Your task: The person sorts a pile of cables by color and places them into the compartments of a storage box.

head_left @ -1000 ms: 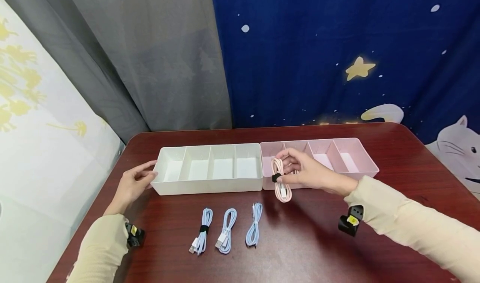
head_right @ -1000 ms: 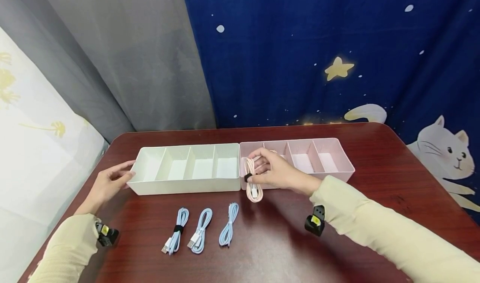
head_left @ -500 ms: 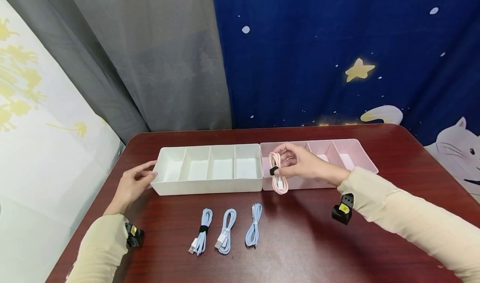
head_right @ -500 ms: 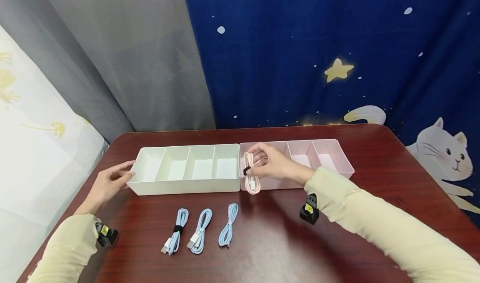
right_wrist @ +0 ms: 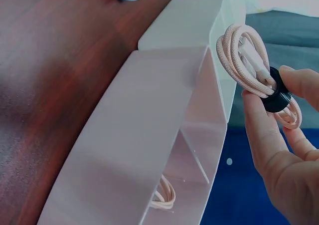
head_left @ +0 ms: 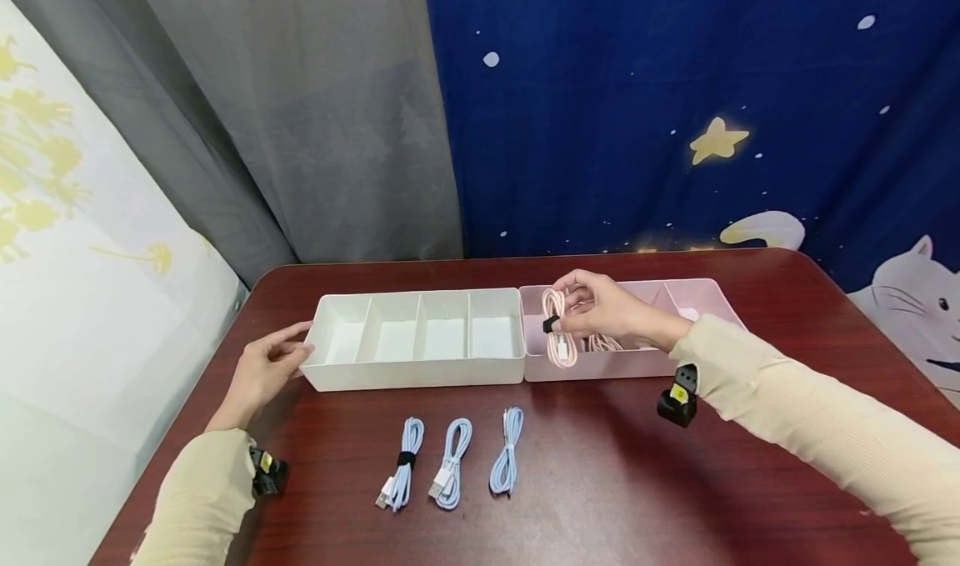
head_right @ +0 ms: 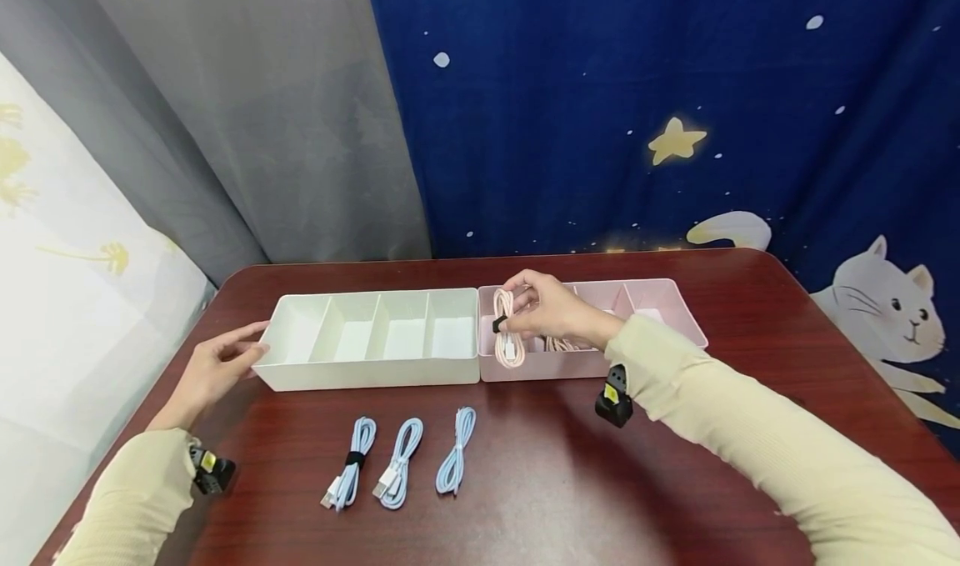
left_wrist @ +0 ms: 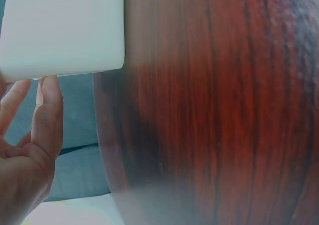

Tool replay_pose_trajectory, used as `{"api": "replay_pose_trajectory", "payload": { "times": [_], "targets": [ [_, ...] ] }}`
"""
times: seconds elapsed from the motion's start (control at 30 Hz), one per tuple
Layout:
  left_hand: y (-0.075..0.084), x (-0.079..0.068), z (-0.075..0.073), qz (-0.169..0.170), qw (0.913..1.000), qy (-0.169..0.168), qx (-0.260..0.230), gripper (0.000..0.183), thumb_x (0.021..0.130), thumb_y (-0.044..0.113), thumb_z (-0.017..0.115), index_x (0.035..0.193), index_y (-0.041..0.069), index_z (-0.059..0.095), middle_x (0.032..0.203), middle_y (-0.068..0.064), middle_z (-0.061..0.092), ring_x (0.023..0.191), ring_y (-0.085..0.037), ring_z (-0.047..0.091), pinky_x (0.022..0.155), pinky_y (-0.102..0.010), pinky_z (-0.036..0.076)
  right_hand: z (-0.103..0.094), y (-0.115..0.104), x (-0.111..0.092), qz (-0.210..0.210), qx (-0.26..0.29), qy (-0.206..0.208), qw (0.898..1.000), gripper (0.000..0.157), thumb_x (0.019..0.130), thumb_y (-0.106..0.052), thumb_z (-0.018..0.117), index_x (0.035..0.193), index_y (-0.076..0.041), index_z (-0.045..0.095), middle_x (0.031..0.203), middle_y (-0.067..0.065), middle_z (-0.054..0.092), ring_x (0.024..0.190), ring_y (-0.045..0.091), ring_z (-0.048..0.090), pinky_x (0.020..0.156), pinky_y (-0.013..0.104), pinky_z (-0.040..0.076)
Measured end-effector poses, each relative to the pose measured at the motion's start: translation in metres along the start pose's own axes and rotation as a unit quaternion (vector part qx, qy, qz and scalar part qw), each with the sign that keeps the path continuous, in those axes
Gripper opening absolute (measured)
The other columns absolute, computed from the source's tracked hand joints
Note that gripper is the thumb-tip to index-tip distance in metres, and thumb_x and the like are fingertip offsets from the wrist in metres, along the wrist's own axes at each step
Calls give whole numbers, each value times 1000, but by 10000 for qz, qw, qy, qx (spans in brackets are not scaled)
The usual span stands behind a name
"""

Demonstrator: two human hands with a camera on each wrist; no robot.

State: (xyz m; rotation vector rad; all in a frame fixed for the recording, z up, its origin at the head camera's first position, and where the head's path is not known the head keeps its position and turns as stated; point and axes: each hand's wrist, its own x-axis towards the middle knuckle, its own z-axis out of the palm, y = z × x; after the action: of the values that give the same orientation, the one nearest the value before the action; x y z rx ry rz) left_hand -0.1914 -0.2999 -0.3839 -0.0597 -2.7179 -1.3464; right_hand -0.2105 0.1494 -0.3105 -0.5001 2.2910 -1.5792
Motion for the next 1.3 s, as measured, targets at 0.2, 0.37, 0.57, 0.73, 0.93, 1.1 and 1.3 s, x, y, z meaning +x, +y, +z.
{"api": "replay_pose_trajectory", "payload": {
  "times": [0.2, 0.37, 0.57, 0.73, 0.93, 1.1, 1.3],
  "targets": [
    [0, 0, -1, -4, 10000, -10, 58, 44, 88, 24, 55, 127, 5, 48, 98, -20, 58, 71, 0, 56, 60, -21, 50, -4, -1, 6, 74, -120, 95, 9999, 49, 72, 8, 65, 114, 10, 41, 86, 16, 58, 78, 17, 60, 63, 36, 52],
    [1, 0, -1, -18, 9999, -9, 111, 44, 88, 24, 55, 127, 6, 49, 97, -19, 58, 70, 0, 56, 60, -23, 51, -7, 1, 11, 16, -196, 103, 9998, 47, 73, 7, 65, 113, 10, 41, 84, 15, 61, 76, 14, 60, 61, 33, 52],
    [1, -1, -2, -33, 9999, -25, 144, 44, 88, 24, 56, 127, 6, 49, 96, -19, 58, 70, 0, 55, 61, -24, 51, -7, 5, 19, 123, -313, 109, 9994, 47, 73, 5, 66, 113, 9, 41, 82, 12, 61, 72, 12, 59, 59, 33, 52],
    [1, -1, -2, -8, 9999, -30, 169, 44, 88, 24, 56, 128, 7, 48, 97, -19, 58, 70, -1, 56, 62, -25, 51, -6, 7, 26, 266, -418, 187, 9986, 47, 73, 4, 65, 113, 8, 41, 82, 13, 58, 70, 12, 58, 60, 30, 52],
    [1, -1, -2, -13, 9997, -38, 230, 44, 88, 25, 55, 128, 8, 49, 97, -18, 58, 71, 0, 55, 62, -25, 51, -4, 9, 31, 399, -687, 208, 9966, 47, 73, 2, 67, 113, 7, 42, 85, 15, 58, 68, 15, 56, 62, 32, 52],
    [0, -1, -2, -22, 9997, -34, 233, 44, 88, 25, 55, 128, 8, 49, 97, -18, 58, 71, 0, 55, 62, -25, 51, -2, 9, 34, 511, -784, 255, 9953, 48, 72, 1, 67, 112, 7, 42, 86, 16, 56, 69, 16, 55, 63, 32, 52],
    [1, 0, -2, -27, 9999, -60, 145, 44, 88, 24, 55, 128, 8, 48, 97, -19, 57, 72, 0, 55, 62, -25, 51, -1, 10, 37, 770, -827, 241, 9933, 48, 72, 2, 68, 112, 7, 42, 87, 16, 52, 67, 17, 54, 63, 32, 52]
  ]
}}
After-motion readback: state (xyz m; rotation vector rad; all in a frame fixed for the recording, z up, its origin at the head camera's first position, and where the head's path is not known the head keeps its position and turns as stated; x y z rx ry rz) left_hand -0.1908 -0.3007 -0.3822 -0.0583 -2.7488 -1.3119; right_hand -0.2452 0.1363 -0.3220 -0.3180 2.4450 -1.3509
